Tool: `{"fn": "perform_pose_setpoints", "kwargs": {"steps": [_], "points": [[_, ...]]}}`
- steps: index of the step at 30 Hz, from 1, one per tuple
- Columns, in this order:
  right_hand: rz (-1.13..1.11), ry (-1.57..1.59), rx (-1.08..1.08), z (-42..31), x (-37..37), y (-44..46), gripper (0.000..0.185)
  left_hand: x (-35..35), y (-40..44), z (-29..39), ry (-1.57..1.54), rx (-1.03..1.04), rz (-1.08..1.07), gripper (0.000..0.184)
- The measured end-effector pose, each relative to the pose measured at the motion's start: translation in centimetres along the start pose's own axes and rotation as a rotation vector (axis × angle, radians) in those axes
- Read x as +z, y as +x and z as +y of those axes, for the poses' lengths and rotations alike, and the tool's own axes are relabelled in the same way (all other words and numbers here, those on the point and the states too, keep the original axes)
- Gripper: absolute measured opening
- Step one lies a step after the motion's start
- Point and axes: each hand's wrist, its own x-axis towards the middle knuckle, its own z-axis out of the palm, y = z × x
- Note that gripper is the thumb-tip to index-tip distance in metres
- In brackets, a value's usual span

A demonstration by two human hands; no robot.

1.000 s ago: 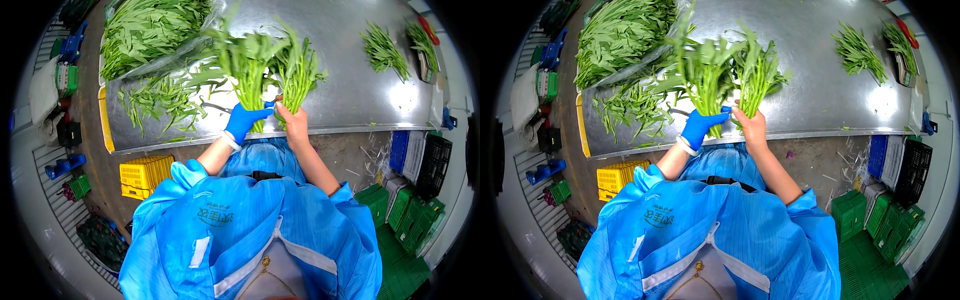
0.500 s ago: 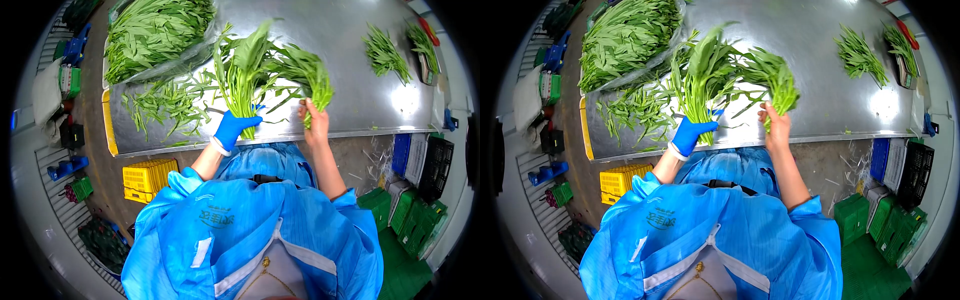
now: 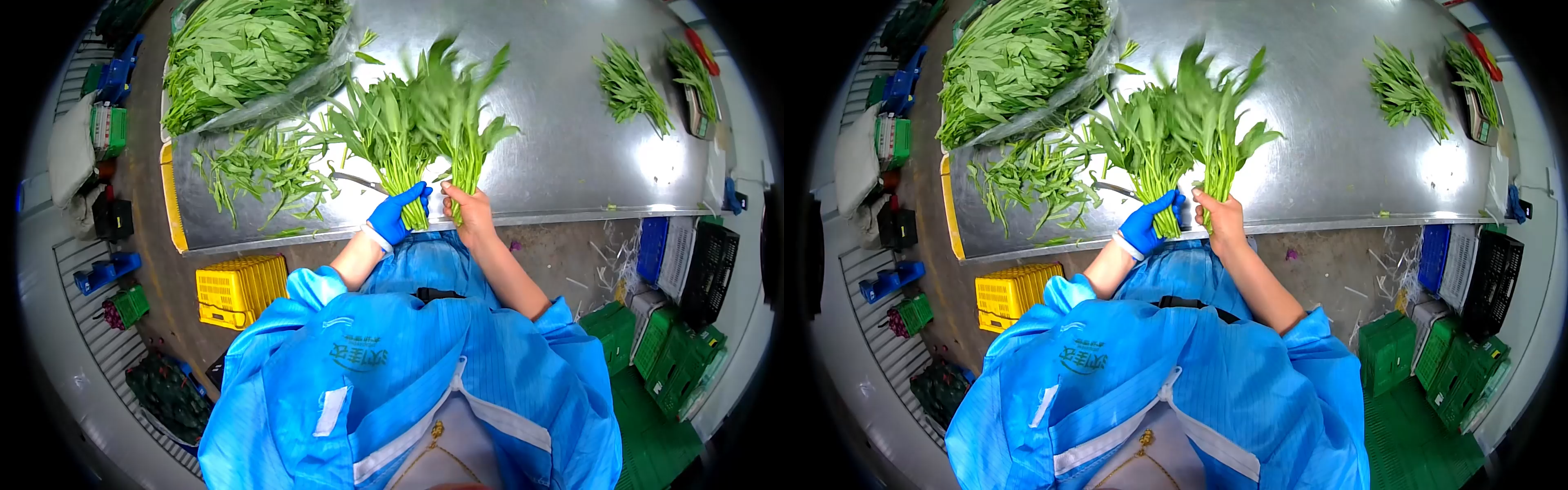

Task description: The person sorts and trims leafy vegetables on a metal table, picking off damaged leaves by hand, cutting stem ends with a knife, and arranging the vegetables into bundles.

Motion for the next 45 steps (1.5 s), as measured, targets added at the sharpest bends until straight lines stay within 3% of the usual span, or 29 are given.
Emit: {"fn": "perform_pose_setpoints", "kwargs": {"steps": [4, 16, 19, 24, 27, 31, 34, 37, 39, 40, 41, 45], "points": [[0.008, -0.082, -0.119, 0.0, -0.4, 0.1, 0.021, 0.2, -0.9, -0.6, -0.016, 0.024, 0.003, 0.029], [-0.052, -0.419, -0.197, 1.2, 1.9, 2.2, 0.018, 0.1, -1.0, -1.0, -0.015, -0.008, 0.029, 0.026], [-0.071, -0.322, -0.209, 0.6, 1.7, 1.5, 0.018, 0.2, -1.0, -0.7, -0.088, -0.018, 0.03, 0.025], [-0.316, -0.127, -0.069, -2.3, 0.8, -1.5, 0.023, 0.4, -0.9, -0.2, -0.03, 0.071, 0.089, 0.023], [-0.224, -0.159, -0.093, -7.1, 1.1, -4.0, 0.024, 1.6, -1.9, 1.9, -0.061, 0.214, 0.181, 0.021], [0.086, -0.79, -0.565, -10.9, -0.9, -2.0, 0.026, 3.9, -5.3, 4.4, 0.045, 0.391, 0.104, 0.028], [-0.065, -0.454, -0.649, -12.5, 1.3, -3.9, 0.024, 5.5, -6.7, 4.6, 0.066, 0.486, 0.081, 0.034], [-0.205, -0.523, -0.372, -10.1, 1.9, -4.0, 0.029, 5.1, -5.0, 2.9, 0.039, 0.409, 0.043, 0.029], [-0.227, -0.547, -0.101, -5.5, 0.9, -2.8, 0.033, 3.7, -3.0, 0.1, -0.063, 0.208, -0.008, 0.03], [-0.246, -0.528, -0.024, -2.8, -0.4, -2.0, 0.035, 2.6, -1.5, -1.8, -0.047, 0.215, 0.057, 0.033], [-0.256, -0.508, 0.041, -0.7, -1.6, -1.2, 0.037, 1.6, -0.9, -2.7, -0.023, 0.077, 0.007, 0.037], [-0.285, -0.358, 0.06, 0.8, -3.7, -0.6, 0.054, 2.6, -0.8, -4.0, 0.129, 0.009, 0.106, 0.046]]}}
